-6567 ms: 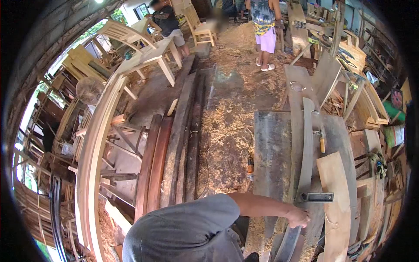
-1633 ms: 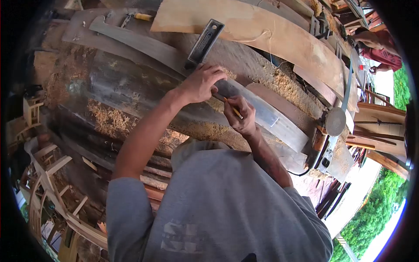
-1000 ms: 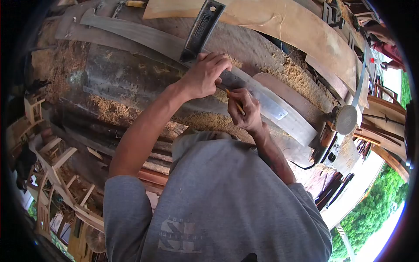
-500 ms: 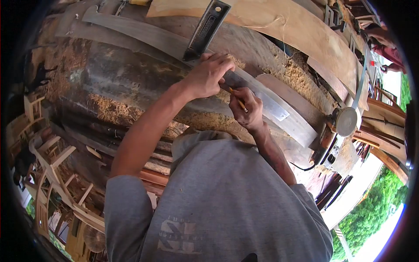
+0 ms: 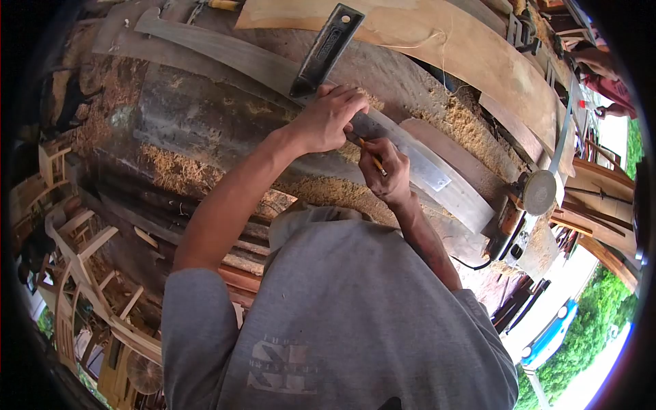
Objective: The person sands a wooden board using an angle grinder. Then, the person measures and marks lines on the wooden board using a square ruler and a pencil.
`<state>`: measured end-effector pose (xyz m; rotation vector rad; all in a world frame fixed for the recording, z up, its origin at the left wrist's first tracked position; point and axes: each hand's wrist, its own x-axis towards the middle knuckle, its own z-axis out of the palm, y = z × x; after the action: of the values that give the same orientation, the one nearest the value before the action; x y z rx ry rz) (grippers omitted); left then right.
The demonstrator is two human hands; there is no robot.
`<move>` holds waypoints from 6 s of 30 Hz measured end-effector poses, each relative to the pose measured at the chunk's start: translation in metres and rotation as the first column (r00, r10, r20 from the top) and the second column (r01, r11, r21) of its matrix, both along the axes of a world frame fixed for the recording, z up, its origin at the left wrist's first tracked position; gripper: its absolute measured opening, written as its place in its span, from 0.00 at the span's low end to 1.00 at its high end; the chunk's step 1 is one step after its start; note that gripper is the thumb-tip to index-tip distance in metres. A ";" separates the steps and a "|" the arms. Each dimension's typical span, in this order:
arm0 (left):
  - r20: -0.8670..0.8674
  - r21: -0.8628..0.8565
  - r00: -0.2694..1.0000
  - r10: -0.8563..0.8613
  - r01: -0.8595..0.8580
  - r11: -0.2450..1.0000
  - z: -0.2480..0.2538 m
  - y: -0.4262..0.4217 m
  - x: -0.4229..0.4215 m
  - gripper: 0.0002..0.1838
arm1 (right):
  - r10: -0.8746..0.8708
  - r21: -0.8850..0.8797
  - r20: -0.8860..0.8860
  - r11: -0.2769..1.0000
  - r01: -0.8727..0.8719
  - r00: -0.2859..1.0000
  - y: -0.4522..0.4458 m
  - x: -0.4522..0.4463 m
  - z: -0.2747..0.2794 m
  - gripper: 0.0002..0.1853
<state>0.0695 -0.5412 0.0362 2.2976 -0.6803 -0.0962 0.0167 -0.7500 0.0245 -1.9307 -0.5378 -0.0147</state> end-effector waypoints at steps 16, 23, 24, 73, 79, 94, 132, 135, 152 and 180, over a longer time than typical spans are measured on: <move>-0.023 -0.028 1.000 0.006 -0.006 1.000 -0.002 -0.001 -0.001 0.25 | 0.014 -0.054 -0.067 0.998 -0.018 0.998 -0.002 -0.001 0.001 0.06; -0.005 -0.024 1.000 0.005 -0.005 1.000 -0.001 0.000 -0.001 0.24 | 0.009 -0.043 -0.091 0.999 -0.013 0.996 0.000 0.000 0.006 0.03; -0.011 -0.019 1.000 -0.005 0.005 1.000 -0.001 0.000 0.000 0.24 | -0.040 -0.021 -0.104 0.999 0.038 0.994 0.003 -0.001 0.008 0.04; -0.850 -0.463 0.459 0.259 -0.885 0.051 -0.013 -0.009 -0.069 0.25 | -0.067 -0.634 0.110 0.763 0.122 0.992 -0.097 -0.107 0.038 0.31; -0.892 -0.427 0.410 0.189 -0.903 -0.054 -0.029 -0.024 -0.060 0.16 | -0.107 -0.594 0.209 0.776 0.213 0.972 -0.114 -0.116 0.017 0.35; -0.872 -0.425 0.416 -0.258 -0.905 -0.024 -0.027 -0.059 -0.144 0.16 | -0.165 -0.628 0.314 0.702 0.335 0.935 -0.126 -0.129 -0.001 0.39; -0.927 -0.368 0.373 0.044 -0.926 0.088 0.001 -0.096 -0.134 0.24 | -0.055 -0.508 0.364 0.825 0.248 0.930 -0.133 -0.095 0.020 0.30; -0.924 -0.376 0.380 0.034 -0.923 0.077 0.002 -0.098 -0.134 0.25 | -0.042 -0.511 0.318 0.834 0.209 0.947 -0.137 -0.092 0.021 0.30; -0.919 -0.373 0.391 0.061 -0.907 0.197 0.002 -0.096 -0.132 0.31 | -0.048 -0.525 0.366 0.813 0.249 0.929 -0.134 -0.095 0.026 0.28; -0.892 -0.428 0.447 0.068 -0.882 0.197 -0.013 -0.097 -0.130 0.30 | -0.127 -0.539 0.335 0.787 0.300 0.934 -0.123 -0.098 0.029 0.30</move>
<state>-0.0608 -0.6378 0.0236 1.0325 0.5541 -0.2204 -0.0814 -0.8734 0.0534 -2.6186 -0.5441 -0.3127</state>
